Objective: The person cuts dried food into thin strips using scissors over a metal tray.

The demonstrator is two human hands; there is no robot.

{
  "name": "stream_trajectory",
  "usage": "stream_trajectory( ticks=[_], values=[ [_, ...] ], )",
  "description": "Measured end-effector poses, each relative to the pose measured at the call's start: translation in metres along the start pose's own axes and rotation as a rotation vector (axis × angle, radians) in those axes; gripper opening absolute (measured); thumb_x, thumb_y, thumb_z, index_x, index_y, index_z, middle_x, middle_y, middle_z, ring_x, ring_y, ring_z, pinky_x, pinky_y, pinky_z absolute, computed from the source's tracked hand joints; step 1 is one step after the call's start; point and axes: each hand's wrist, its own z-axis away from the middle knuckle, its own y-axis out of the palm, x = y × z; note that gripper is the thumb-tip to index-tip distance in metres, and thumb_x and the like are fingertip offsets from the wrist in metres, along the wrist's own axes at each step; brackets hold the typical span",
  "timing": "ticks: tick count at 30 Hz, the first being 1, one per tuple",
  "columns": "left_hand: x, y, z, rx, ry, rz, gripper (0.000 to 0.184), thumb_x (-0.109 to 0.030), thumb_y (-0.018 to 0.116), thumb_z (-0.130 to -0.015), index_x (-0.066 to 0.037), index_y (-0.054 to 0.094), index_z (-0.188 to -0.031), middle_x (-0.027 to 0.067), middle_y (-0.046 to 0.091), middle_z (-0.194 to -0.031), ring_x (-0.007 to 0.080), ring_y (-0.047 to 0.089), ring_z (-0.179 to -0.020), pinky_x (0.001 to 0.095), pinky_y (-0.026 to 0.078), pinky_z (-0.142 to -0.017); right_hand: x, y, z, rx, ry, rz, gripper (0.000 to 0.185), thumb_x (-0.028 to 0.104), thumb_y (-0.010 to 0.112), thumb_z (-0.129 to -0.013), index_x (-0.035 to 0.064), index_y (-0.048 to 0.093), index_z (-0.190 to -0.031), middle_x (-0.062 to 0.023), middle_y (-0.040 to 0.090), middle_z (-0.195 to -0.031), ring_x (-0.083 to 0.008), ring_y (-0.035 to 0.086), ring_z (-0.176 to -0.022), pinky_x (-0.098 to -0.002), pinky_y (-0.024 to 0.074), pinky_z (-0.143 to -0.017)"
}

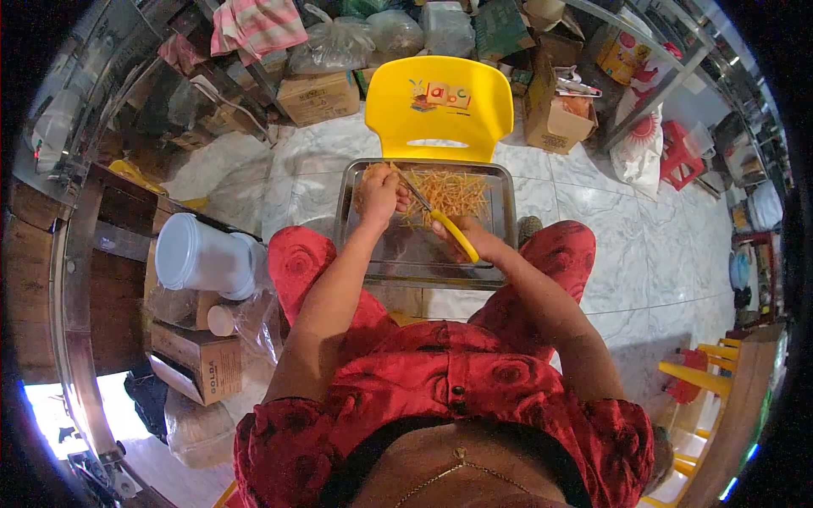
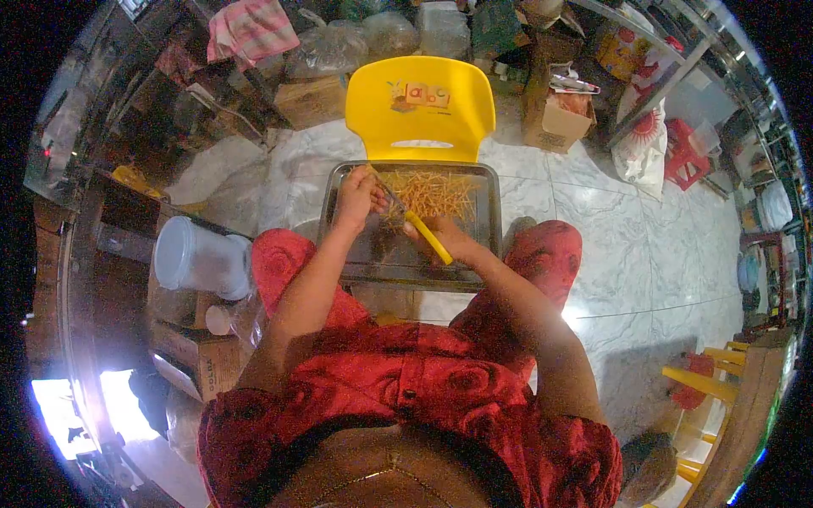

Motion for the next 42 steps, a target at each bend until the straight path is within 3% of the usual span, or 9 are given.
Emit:
stream_trajectory(
  ticks=[4, 9, 14, 16, 17, 19, 32, 37, 42],
  values=[
    [0.000, 0.001, 0.000, 0.005, -0.021, 0.005, 0.030, -0.015, 0.041, -0.091, -0.006, 0.040, -0.119, 0.0080, 0.053, -0.066, 0.0164, 0.055, -0.050, 0.0269, 0.046, -0.042, -0.001, -0.002, -0.001, -0.097, -0.141, 0.139, 0.048, 0.046, 0.053, -0.084, -0.0013, 0.057, -0.076, -0.0070, 0.051, -0.052, -0.0182, 0.052, -0.048, -0.0340, 0.0408, -0.048],
    [-0.003, 0.002, 0.002, 0.003, -0.027, 0.015, 0.032, -0.015, 0.041, -0.090, -0.007, 0.040, -0.121, 0.0084, 0.053, -0.067, 0.0168, 0.055, -0.051, 0.0271, 0.046, -0.042, -0.003, -0.002, -0.001, -0.095, -0.036, 0.130, 0.047, 0.044, 0.056, -0.082, -0.0025, 0.059, -0.081, -0.0118, 0.053, -0.058, -0.0184, 0.051, -0.055, -0.0351, 0.0412, -0.054],
    [0.003, 0.000, -0.001, -0.008, -0.037, 0.003, 0.020, -0.018, 0.041, -0.090, -0.005, 0.045, -0.106, 0.0081, 0.052, -0.067, 0.0164, 0.055, -0.051, 0.0267, 0.046, -0.041, 0.009, 0.002, 0.005, -0.080, -0.014, 0.099, 0.049, 0.046, 0.057, -0.081, -0.0023, 0.060, -0.084, -0.0155, 0.057, -0.065, -0.0200, 0.054, -0.060, -0.0352, 0.0425, -0.058],
    [0.008, -0.001, -0.004, -0.019, -0.037, -0.029, 0.018, -0.019, 0.041, -0.090, -0.006, 0.046, -0.102, 0.0079, 0.052, -0.067, 0.0163, 0.055, -0.051, 0.0265, 0.045, -0.041, 0.006, 0.002, 0.002, -0.085, -0.001, 0.247, 0.050, 0.048, 0.057, -0.080, -0.0018, 0.060, -0.087, -0.0168, 0.060, -0.072, -0.0239, 0.057, -0.067, -0.0365, 0.0439, -0.064],
    [0.011, -0.001, -0.005, -0.031, -0.037, -0.061, 0.017, -0.019, 0.041, -0.091, -0.006, 0.046, -0.099, 0.0076, 0.052, -0.067, 0.0161, 0.055, -0.051, 0.0263, 0.045, -0.041, 0.005, 0.003, 0.001, -0.085, -0.001, 0.246, 0.050, 0.048, 0.057, -0.080, -0.0018, 0.060, -0.087, -0.0168, 0.060, -0.072, -0.0239, 0.057, -0.067, -0.0365, 0.0439, -0.064],
    [0.017, -0.002, -0.009, -0.019, -0.030, -0.057, 0.017, -0.019, 0.041, -0.091, -0.005, 0.047, -0.099, 0.0074, 0.052, -0.066, 0.0161, 0.055, -0.050, 0.0263, 0.045, -0.041, 0.001, 0.008, 0.002, -0.173, -0.165, 0.218, 0.045, 0.047, 0.054, -0.083, 0.0016, 0.057, -0.082, -0.0030, 0.051, -0.052, -0.0126, 0.051, -0.044, -0.0268, 0.0379, -0.042],
    [0.019, 0.003, -0.006, -0.046, -0.037, -0.172, 0.017, -0.017, 0.042, -0.090, -0.002, 0.050, -0.092, 0.0085, 0.054, -0.064, 0.0178, 0.057, -0.048, 0.0270, 0.044, -0.038, -0.026, 0.013, -0.011, -0.146, -0.077, 0.199, 0.051, 0.051, 0.056, -0.080, 0.0002, 0.057, -0.084, -0.0032, 0.051, -0.056, -0.0121, 0.051, -0.048, -0.0271, 0.0395, -0.045],
    [0.026, 0.004, -0.007, -0.037, -0.066, -0.219, 0.017, -0.017, 0.041, -0.089, -0.002, 0.049, -0.093, 0.0087, 0.054, -0.064, 0.0177, 0.057, -0.048, 0.0272, 0.044, -0.038, -0.042, 0.011, -0.019, -0.162, -0.062, 0.419, 0.053, 0.052, 0.057, -0.078, -0.0015, 0.058, -0.083, -0.0150, 0.058, -0.065, -0.0235, 0.057, -0.060, -0.0357, 0.0439, -0.057],
    [0.028, 0.003, -0.007, -0.034, -0.078, -0.224, 0.017, -0.016, 0.041, -0.089, -0.003, 0.048, -0.097, 0.0088, 0.053, -0.063, 0.0178, 0.056, -0.048, 0.0278, 0.044, -0.038, -0.046, 0.008, -0.021, -0.143, -0.070, 0.458, 0.054, 0.052, 0.058, -0.076, -0.0019, 0.059, -0.082, -0.0189, 0.059, -0.069, -0.0295, 0.058, -0.065, -0.0382, 0.0437, -0.062]
  ],
)
